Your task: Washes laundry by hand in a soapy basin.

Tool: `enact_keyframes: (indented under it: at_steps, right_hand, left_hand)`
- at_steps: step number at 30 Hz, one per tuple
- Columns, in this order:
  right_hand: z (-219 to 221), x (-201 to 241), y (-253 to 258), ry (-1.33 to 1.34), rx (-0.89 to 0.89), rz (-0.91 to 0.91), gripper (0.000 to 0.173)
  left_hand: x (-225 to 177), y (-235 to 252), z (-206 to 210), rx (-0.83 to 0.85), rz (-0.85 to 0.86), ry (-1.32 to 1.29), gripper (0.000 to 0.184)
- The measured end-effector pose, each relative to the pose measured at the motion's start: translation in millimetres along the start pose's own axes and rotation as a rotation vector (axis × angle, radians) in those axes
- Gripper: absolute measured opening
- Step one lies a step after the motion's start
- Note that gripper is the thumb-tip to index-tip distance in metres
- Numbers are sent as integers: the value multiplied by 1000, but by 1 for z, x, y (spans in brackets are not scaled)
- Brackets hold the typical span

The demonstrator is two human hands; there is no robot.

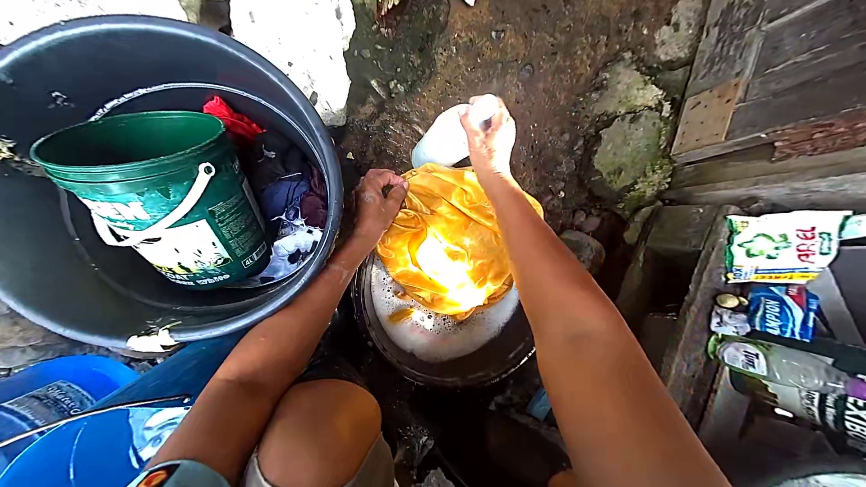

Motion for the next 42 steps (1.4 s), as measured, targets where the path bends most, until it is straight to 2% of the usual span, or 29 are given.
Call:
enact_keyframes:
  at_steps: [3,7,11,16,21,23,26,30,33,37,39,42]
  right_hand:
    - [14,6,-4,-45,109,3,46]
    - [10,19,-10,-73,216,23,47]
    - [8,26,-11,-84,233,54,53]
    - [8,23,-13,-127,303,34,66]
    - [-7,23,-9,-25,442,-13,86]
    - [-14,14,-8,9,404,-47,80]
    - [-36,3,-12,-5,270,-37,60]
    - [-81,-6,-34,-83,170,87,31]
    - [-118,-15,-60,-200,241,112,20]
    - [-154,-31,-109,-337,431,149,21]
    - [-166,-38,-133,-370,482,171,19]
    - [-177,-49,-164,-341,557,231,19]
  left_hand:
    - [0,1,-3,-1,-3,8,19]
    - [2,-1,-1,-9,13,11,18]
    - [6,-2,-3,3,-24,-41,18]
    - [4,-13,-8,2,-98,-83,23]
    - [12,-14,-14,19,-158,-112,31]
    - [14,-18,-13,20,-180,-128,33]
    - [16,-28,-8,7,-231,-111,35]
    - [6,-44,-17,91,-255,-32,44]
    - [13,-34,-19,40,-146,-61,39]
    - [4,-31,-23,-26,-28,-1,41]
    - [-6,-30,-20,-56,117,111,41]
    - [-31,-38,-11,-10,350,281,36]
Point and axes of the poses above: each hand's wrist, its own y-axis towards the middle knuckle, its own z-axis out of the palm, x = y × z, the point moved 2 cm from there along y, towards the middle knuckle, and after that the axes turned 5 degrees about -y, right-handed, at the moved point
